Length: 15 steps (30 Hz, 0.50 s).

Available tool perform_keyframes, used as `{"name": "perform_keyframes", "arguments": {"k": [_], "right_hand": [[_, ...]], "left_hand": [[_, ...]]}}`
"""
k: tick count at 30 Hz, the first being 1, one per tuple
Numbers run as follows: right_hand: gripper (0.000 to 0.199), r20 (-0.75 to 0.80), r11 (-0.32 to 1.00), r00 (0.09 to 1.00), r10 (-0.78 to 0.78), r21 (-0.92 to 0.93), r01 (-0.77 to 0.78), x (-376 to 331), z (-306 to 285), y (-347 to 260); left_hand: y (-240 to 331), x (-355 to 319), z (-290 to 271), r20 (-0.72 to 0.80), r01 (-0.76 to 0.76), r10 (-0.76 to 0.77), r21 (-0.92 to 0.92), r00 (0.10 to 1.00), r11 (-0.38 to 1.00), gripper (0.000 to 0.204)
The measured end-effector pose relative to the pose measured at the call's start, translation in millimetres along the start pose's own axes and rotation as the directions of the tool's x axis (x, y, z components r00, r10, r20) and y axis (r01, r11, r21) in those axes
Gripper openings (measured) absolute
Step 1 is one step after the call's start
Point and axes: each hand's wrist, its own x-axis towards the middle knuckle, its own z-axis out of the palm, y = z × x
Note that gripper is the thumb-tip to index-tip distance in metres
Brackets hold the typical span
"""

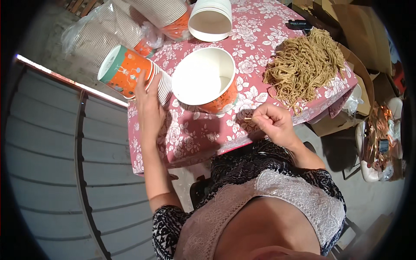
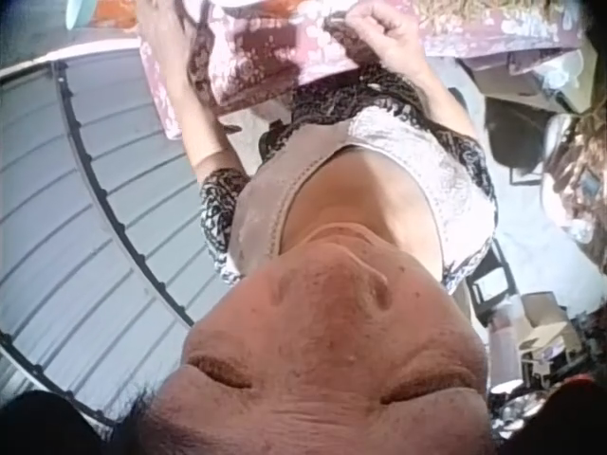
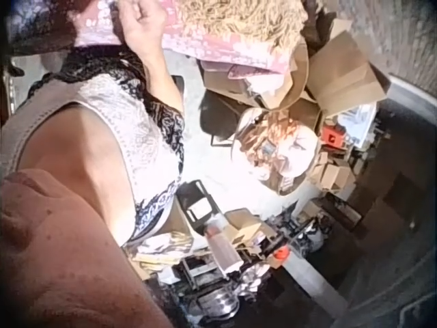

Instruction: Tying rubber bands around individual paper bowls to prepare them for packaging.

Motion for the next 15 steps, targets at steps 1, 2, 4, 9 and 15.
{"name": "perform_keyframes", "arguments": {"k": [1, 2, 4, 9, 15], "right_hand": [[0.003, 0.003, 1.000, 1.000, -0.007, 0.002, 0.007, 1, 2, -2], [0.002, -0.006, 0.999, 1.000, 0.000, 0.045, 0.000, 2, 4, -5], [0.002, -0.020, 0.996, 1.000, 0.002, 0.085, -0.001, 4, 4, -9], [0.003, -0.053, 0.933, 0.947, -0.318, -0.195, 0.302, 16, -8, -6], [0.006, -0.237, 0.934, 0.909, -0.342, -0.188, 0.303, 28, 6, -21]], "left_hand": [[-9, 6, 2, 0.069, -0.061, 0.061, 0.002, 0.996, 0.998, 0.067], [-12, 11, 4, 0.114, -0.076, 0.081, -0.050, 0.990, 0.996, 0.062], [-21, 15, 9, 0.143, -0.194, 0.211, -0.124, 0.967, 0.973, 0.057], [-4, 26, 9, 0.044, -0.190, 0.213, -0.300, 0.976, 0.935, 0.017], [57, 24, 16, -0.008, -0.115, 0.125, -0.449, 0.992, 0.886, 0.006]]}}
